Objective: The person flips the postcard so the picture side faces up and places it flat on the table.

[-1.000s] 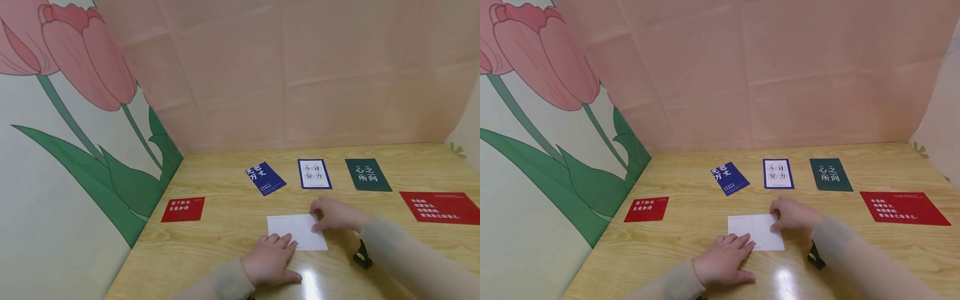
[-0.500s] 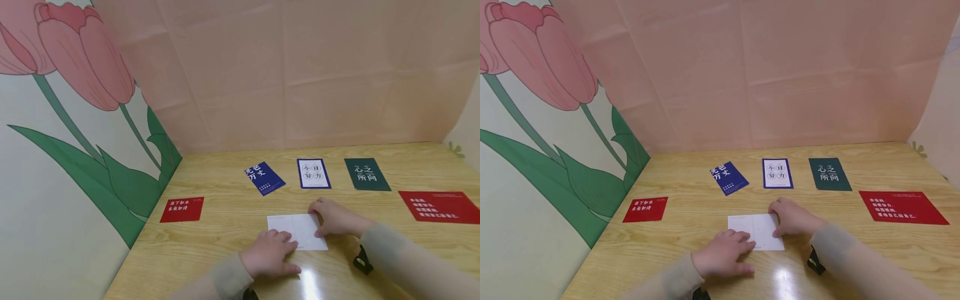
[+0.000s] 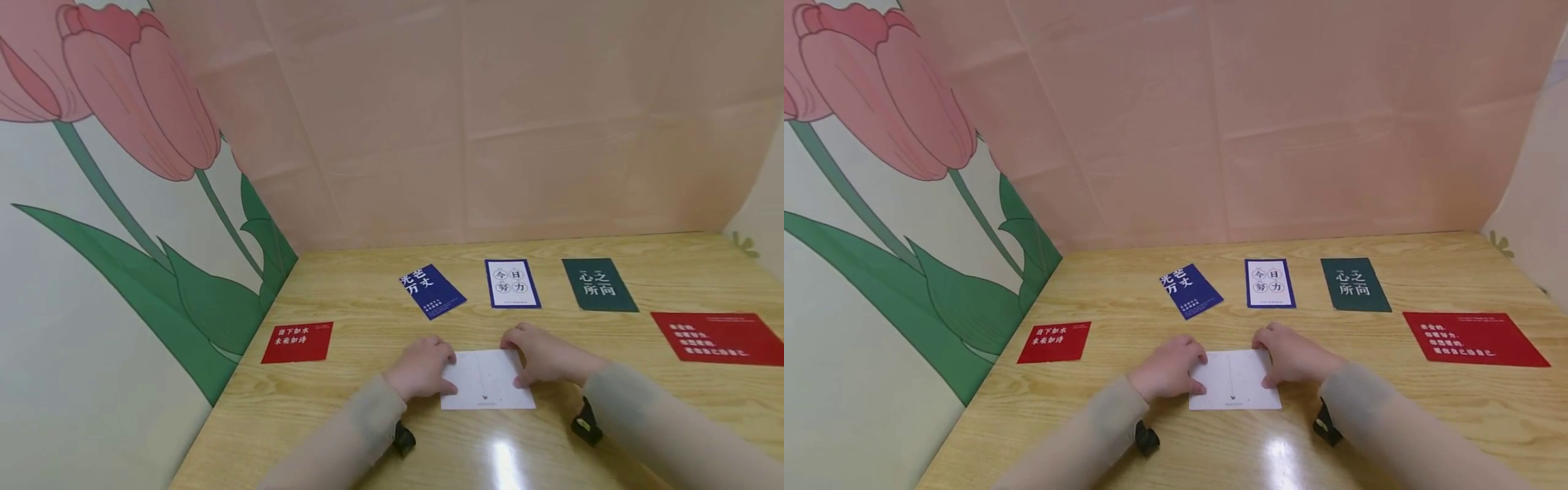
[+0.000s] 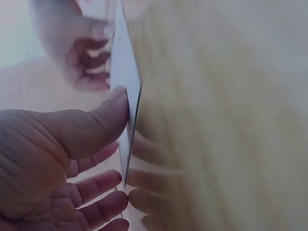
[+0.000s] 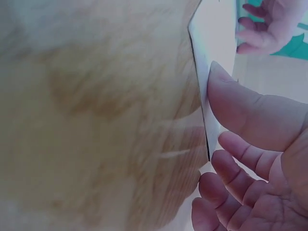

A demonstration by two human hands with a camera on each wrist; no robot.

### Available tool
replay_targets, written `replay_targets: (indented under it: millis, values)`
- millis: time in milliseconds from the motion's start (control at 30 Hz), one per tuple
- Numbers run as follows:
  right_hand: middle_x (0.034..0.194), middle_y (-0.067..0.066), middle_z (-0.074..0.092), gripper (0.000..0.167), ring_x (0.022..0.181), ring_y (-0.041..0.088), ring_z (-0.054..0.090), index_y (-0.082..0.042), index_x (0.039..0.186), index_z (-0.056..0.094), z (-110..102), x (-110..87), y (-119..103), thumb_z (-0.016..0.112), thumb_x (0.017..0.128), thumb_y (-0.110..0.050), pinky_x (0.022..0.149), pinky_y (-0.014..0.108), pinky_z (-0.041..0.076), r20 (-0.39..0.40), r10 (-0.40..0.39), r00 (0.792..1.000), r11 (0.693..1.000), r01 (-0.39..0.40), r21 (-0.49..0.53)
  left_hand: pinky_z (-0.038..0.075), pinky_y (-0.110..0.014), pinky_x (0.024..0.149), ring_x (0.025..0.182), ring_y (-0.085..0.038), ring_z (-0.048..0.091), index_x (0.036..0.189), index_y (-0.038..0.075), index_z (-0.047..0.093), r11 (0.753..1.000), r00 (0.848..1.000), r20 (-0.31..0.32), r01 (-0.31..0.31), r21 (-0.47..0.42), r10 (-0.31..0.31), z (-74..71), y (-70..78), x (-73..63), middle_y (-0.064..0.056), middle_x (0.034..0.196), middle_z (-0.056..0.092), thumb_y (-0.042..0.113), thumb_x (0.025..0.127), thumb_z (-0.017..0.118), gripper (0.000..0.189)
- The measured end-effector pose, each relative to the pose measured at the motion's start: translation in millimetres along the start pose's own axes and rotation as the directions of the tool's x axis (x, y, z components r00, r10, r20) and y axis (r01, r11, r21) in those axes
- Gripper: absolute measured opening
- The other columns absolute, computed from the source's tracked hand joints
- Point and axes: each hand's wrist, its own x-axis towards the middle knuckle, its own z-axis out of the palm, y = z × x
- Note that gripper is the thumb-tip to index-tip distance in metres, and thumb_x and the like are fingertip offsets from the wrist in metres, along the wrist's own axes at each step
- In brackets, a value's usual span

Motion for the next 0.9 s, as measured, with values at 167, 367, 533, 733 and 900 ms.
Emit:
replay_targets:
  millis: [167, 367, 533, 733, 900]
  values:
    - [0.107, 0.004, 0.055, 0.058, 0.091, 0.022, 0.05, -0.014, 0.113, 0.062, 2, 1.4, -1, 0.09, 0.064, -0.024, 0.084, 0.044, 0.048, -0.006, 0.014, 1.0, 1.0, -0.014, -0.011, 0.042, -0.029, 0.094, 0.104, -0.013, 0.053, 0.119, 0.019, 0.062, 0.996, 0.997, 0.025, 0.068, -0.064, -0.067, -5.2, -6.8, 10.2, 0.004, 0.115, 0.056, 0.041, 0.07, 0.085, 0.058]
    - [0.106, 0.005, 0.056, 0.057, 0.09, 0.023, 0.05, -0.011, 0.113, 0.062, 1, 0.9, -2, 0.089, 0.065, -0.024, 0.084, 0.045, 0.048, -0.004, 0.008, 1.0, 1.0, -0.008, -0.02, 0.042, -0.033, 0.095, 0.105, -0.013, 0.053, 0.117, 0.021, 0.061, 0.989, 0.992, 0.065, 0.118, -0.085, -0.112, -7.4, -7.5, 19.0, 0.005, 0.114, 0.057, 0.04, 0.066, 0.087, 0.06]
    - [0.105, 0.005, 0.056, 0.056, 0.09, 0.023, 0.05, -0.012, 0.112, 0.061, 0, 0.4, -5, 0.089, 0.065, -0.022, 0.084, 0.045, 0.048, 0.004, 0.015, 1.0, 1.0, -0.015, -0.027, 0.041, -0.037, 0.096, 0.102, -0.013, 0.053, 0.115, 0.021, 0.061, 0.986, 0.987, 0.08, 0.143, -0.084, -0.137, -7.0, -6.2, 24.2, 0.006, 0.11, 0.057, 0.038, 0.064, 0.088, 0.06]
    - [0.1, 0.006, 0.054, 0.053, 0.087, 0.024, 0.05, -0.012, 0.109, 0.06, -2, 2.0, -7, 0.089, 0.065, -0.019, 0.079, 0.044, 0.048, 0.016, 0.027, 1.0, 0.998, -0.026, -0.05, 0.041, -0.038, 0.092, 0.097, -0.013, 0.051, 0.111, 0.019, 0.062, 0.989, 0.987, 0.083, 0.143, -0.029, -0.14, -9.0, -2.1, 26.4, 0.006, 0.103, 0.055, 0.039, 0.062, 0.089, 0.06]
    - [0.098, 0.005, 0.053, 0.053, 0.085, 0.024, 0.05, -0.012, 0.107, 0.059, -1, 4.9, -7, 0.089, 0.064, -0.017, 0.076, 0.042, 0.047, 0.022, 0.039, 0.999, 0.999, -0.038, -0.037, 0.04, -0.037, 0.09, 0.094, -0.013, 0.048, 0.11, 0.02, 0.061, 0.986, 0.982, 0.093, 0.164, -0.024, -0.161, -10.2, -0.2, 26.8, 0.006, 0.101, 0.054, 0.04, 0.061, 0.089, 0.059]
